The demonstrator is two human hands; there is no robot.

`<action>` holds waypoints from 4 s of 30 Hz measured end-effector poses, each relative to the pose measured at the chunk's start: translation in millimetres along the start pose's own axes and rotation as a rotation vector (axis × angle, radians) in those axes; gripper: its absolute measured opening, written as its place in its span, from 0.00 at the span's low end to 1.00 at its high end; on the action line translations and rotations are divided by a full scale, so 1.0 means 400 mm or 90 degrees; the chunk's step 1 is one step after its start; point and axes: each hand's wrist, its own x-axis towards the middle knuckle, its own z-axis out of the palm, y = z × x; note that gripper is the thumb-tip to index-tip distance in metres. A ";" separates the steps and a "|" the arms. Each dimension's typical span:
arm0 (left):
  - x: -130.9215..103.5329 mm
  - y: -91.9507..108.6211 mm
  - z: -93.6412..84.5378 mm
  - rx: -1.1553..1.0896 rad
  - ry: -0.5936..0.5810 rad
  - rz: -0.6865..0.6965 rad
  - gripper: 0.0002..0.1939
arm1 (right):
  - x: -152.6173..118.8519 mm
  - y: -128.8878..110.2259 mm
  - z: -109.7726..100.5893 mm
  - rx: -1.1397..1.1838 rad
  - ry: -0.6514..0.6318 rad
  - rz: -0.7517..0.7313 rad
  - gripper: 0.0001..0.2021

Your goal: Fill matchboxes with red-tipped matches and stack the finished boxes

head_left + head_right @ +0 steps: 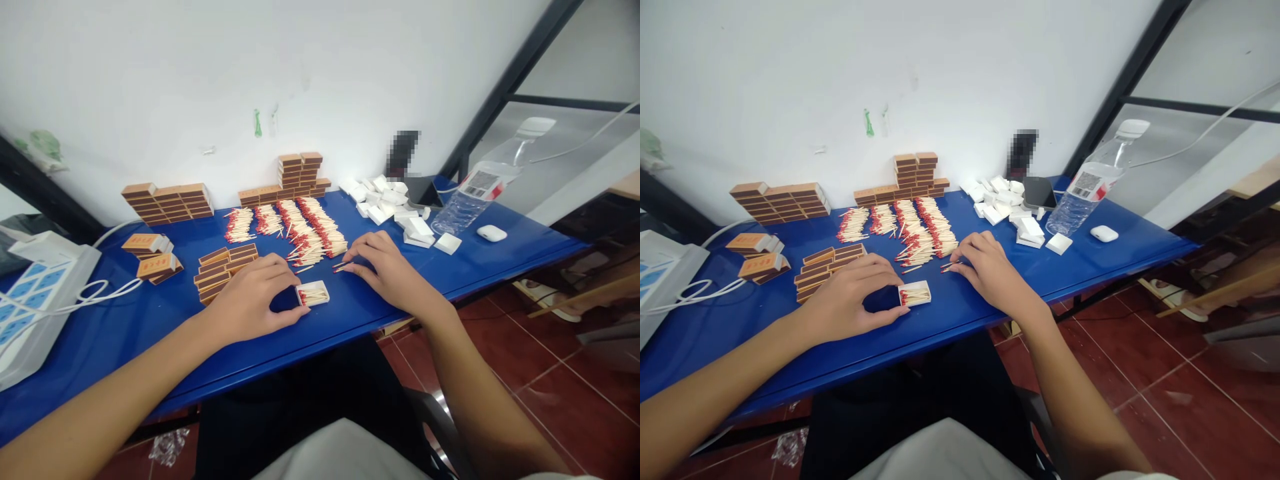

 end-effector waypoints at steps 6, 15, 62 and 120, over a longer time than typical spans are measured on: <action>0.001 0.001 -0.002 -0.005 -0.002 -0.009 0.13 | -0.003 0.011 -0.002 0.004 -0.008 0.004 0.06; 0.001 0.001 -0.002 0.003 -0.001 -0.004 0.13 | -0.001 0.012 0.002 -0.006 -0.007 0.000 0.08; 0.002 0.001 -0.001 0.007 0.004 0.002 0.14 | -0.002 0.001 0.001 -0.014 -0.060 0.025 0.06; 0.003 0.003 -0.004 -0.006 -0.009 -0.005 0.13 | -0.002 -0.138 -0.019 -0.003 -0.065 0.015 0.09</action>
